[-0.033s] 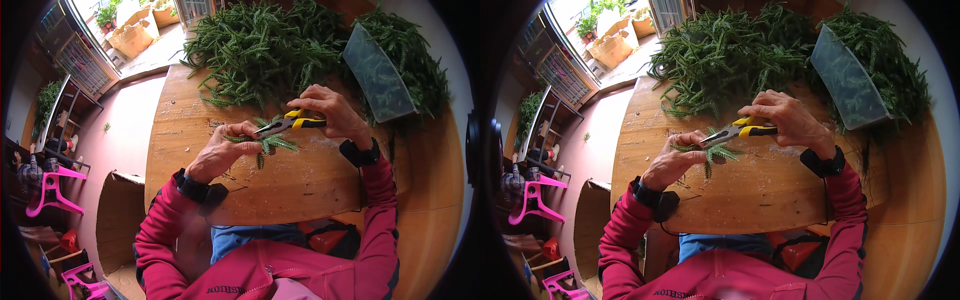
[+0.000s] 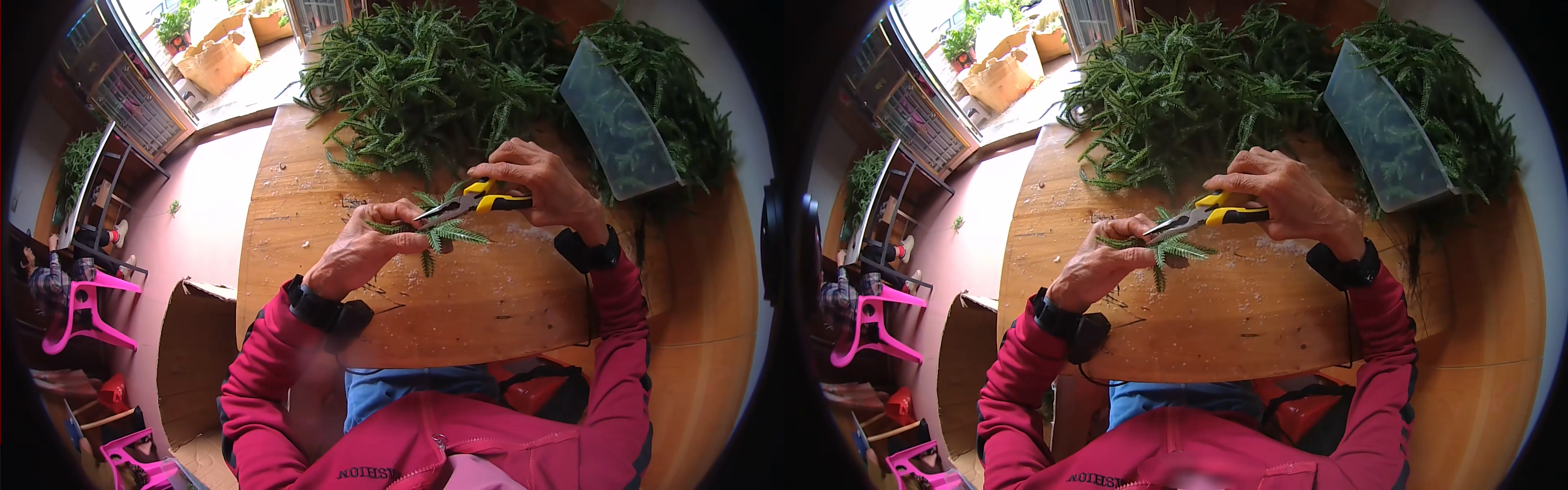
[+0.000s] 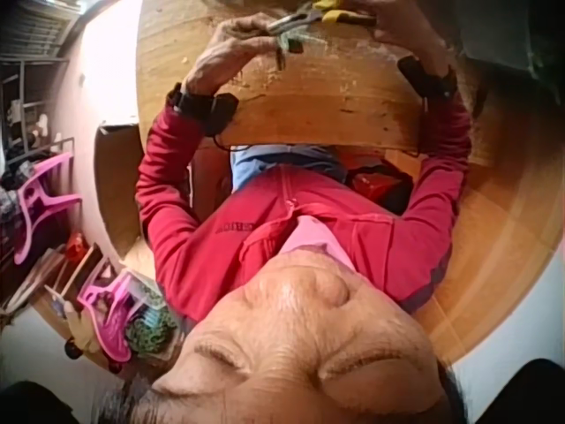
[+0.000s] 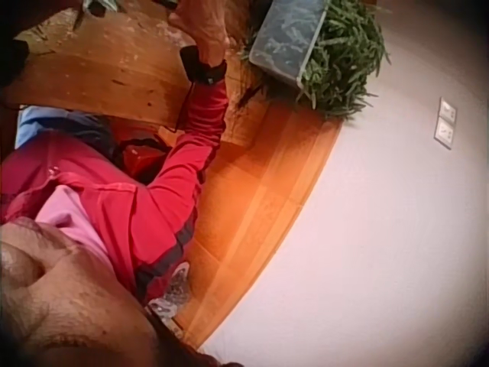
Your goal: Trim and sort green plant stems using handheld pliers.
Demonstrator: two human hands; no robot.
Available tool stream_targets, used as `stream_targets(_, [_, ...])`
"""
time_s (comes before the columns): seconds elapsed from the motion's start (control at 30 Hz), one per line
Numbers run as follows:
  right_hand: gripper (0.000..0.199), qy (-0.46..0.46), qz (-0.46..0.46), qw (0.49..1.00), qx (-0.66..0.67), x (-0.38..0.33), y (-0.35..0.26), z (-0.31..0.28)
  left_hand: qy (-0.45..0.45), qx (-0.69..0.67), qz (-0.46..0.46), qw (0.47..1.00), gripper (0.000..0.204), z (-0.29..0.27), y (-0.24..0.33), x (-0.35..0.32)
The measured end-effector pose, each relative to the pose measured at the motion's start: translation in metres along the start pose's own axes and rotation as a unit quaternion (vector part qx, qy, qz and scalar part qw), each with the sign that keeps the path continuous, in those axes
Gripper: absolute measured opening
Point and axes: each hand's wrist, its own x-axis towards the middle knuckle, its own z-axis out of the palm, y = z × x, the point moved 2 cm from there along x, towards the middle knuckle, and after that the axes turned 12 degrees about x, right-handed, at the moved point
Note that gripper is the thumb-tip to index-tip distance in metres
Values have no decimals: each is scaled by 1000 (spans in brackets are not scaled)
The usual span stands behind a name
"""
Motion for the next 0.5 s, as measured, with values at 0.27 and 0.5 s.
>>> stream_targets(0.27, [41,-18,-2,999,36,-2,6,7,-5,3,-12,1000,17,-1,2,0])
stream_targets(0.5, [37,-3,-8,998,67,-2,4,9,-3,-3,-3,1000,17,-3,-2,2])
